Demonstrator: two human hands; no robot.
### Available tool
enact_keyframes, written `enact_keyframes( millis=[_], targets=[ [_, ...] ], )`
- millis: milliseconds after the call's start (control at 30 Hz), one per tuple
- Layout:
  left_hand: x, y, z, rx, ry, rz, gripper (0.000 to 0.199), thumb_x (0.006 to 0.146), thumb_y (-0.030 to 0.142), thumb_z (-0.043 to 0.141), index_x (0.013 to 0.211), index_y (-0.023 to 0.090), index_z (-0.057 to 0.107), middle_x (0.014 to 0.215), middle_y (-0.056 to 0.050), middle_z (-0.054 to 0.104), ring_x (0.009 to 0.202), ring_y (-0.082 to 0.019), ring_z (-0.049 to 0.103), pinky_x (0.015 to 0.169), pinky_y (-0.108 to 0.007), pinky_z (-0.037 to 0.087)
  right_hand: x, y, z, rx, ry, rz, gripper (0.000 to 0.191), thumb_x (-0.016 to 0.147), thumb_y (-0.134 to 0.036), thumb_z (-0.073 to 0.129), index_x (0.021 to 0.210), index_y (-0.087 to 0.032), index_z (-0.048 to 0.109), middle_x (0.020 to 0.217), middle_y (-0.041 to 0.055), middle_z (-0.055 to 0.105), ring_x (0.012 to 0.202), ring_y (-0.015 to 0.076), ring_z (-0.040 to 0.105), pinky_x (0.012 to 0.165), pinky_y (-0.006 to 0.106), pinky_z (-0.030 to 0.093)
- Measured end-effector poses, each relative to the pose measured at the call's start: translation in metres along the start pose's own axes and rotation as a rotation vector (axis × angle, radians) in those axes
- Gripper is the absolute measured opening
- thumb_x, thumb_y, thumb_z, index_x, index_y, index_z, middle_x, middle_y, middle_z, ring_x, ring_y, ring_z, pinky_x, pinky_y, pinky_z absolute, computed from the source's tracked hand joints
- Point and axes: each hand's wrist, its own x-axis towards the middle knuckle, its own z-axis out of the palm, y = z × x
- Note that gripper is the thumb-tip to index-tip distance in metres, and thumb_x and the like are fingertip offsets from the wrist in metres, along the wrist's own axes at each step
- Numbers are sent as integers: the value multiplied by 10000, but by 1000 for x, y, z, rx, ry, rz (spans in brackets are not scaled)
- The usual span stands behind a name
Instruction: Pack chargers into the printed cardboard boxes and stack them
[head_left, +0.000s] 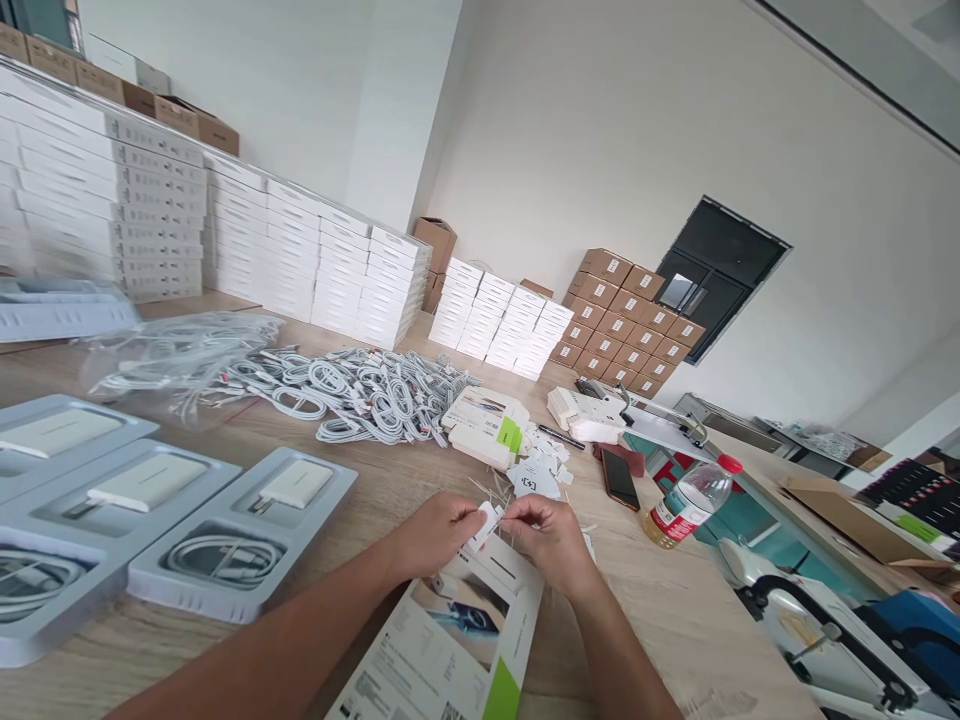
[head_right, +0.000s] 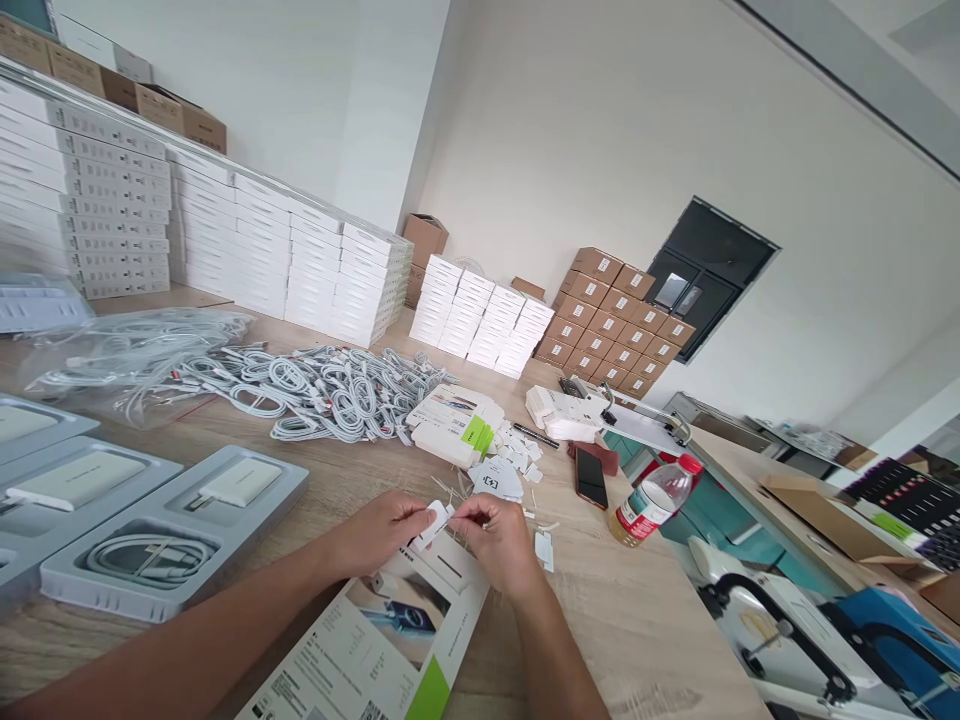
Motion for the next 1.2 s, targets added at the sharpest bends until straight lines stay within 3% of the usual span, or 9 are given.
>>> enact_keyframes(
  millis=[233, 433, 667, 833, 933, 1033, 1200],
  targets=[
    [-1, 0, 1, 20, 20, 46, 360, 864, 372, 399, 583, 219, 234, 571, 51, 248, 543, -119, 277, 542, -282, 209, 0, 3, 1, 1, 9, -64, 149, 778, -354, 719, 801, -207, 707, 732, 6, 685, 669, 156, 591, 643, 267, 484],
    [-2, -1, 4, 38, 1, 87, 370, 859, 354, 417, 567, 214, 239, 557, 56, 235, 537, -115, 258, 544, -280, 201, -2, 0, 1, -160, -30, -63, 145, 844, -323, 627, 764, -214, 680, 666, -22, 619, 617, 137, 519, 586, 245, 415],
    [2, -2, 1, -5, 102, -56, 371, 856, 388, 398, 564, 224, 236, 535, 54, 252, 516, -121, 285, 534, -283, 197, -2, -2, -19, -174, -150, -65, 165, 874, -332, 575, 770, -213, 624, 677, -33, 591, 625, 133, 504, 583, 235, 397],
    [2, 0, -4, -74, 101, -113, 405, 887, 469, 361, 579, 212, 414, 551, 40, 372, 543, -140, 400, 551, -266, 286, 2, 15, -53, -257, 9, -27, 165, 789, -328, 633, 687, -200, 646, 606, -13, 623, 568, 150, 535, 541, 255, 417],
    [2, 1, -4, -84, 96, -122, 467, 892, 532, 360, 614, 197, 528, 563, 35, 407, 550, -148, 422, 552, -265, 304, 4, 23, -62, -379, 82, -6, 72, 707, -254, 650, 653, -212, 672, 604, -1, 660, 555, 173, 572, 540, 279, 436],
    [2, 3, -2, -89, 107, -135, 510, 898, 572, 338, 639, 196, 564, 564, 36, 427, 530, -149, 416, 539, -268, 301, 4, 20, -52, -416, 152, -48, 95, 699, -217, 625, 713, -225, 718, 725, 33, 713, 639, 204, 624, 614, 318, 484],
    [2, 4, 1, -88, 135, -77, 509, 904, 559, 354, 641, 195, 595, 615, 15, 540, 617, -166, 482, 623, -273, 337, 0, -9, -6, -215, 164, -128, 175, 830, -353, 623, 854, -228, 743, 822, 56, 717, 752, 202, 641, 708, 319, 508]
  ],
)
